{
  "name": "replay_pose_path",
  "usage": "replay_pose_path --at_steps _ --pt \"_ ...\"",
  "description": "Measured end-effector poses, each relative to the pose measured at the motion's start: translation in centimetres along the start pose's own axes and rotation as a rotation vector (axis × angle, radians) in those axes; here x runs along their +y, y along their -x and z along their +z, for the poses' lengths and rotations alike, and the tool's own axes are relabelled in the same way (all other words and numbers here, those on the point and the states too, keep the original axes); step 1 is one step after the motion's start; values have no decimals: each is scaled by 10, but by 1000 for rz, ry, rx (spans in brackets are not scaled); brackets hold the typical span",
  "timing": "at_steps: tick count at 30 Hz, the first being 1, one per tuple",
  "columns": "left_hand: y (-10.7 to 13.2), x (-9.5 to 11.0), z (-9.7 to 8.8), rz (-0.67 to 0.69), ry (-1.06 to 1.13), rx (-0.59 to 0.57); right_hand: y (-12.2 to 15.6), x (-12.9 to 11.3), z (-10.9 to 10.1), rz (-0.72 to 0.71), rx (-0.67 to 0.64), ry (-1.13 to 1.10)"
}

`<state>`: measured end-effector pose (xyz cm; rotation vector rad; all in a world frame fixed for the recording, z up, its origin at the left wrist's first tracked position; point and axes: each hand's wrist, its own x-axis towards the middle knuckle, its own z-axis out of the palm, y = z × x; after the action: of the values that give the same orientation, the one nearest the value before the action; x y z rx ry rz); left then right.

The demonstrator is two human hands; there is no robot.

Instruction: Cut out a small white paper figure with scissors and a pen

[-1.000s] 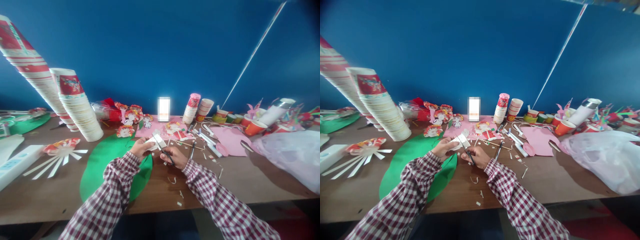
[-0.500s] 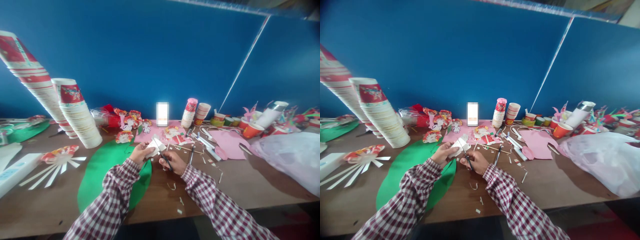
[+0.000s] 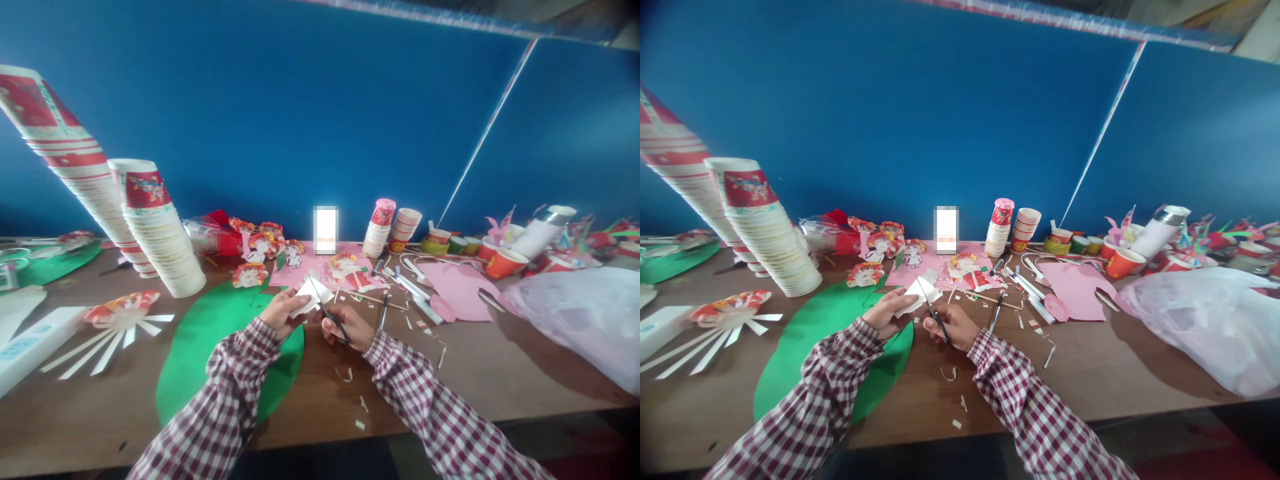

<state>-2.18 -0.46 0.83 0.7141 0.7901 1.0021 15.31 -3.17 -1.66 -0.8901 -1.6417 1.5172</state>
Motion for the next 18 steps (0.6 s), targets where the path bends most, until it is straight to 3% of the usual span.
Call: replay_pose_path --at_steps 8,18 --pt "-1 -6 5 48 25 12 1 1 2 -30 8 6" --pt "-8 -17 6 214 20 28 0 3 3 -60 28 21"
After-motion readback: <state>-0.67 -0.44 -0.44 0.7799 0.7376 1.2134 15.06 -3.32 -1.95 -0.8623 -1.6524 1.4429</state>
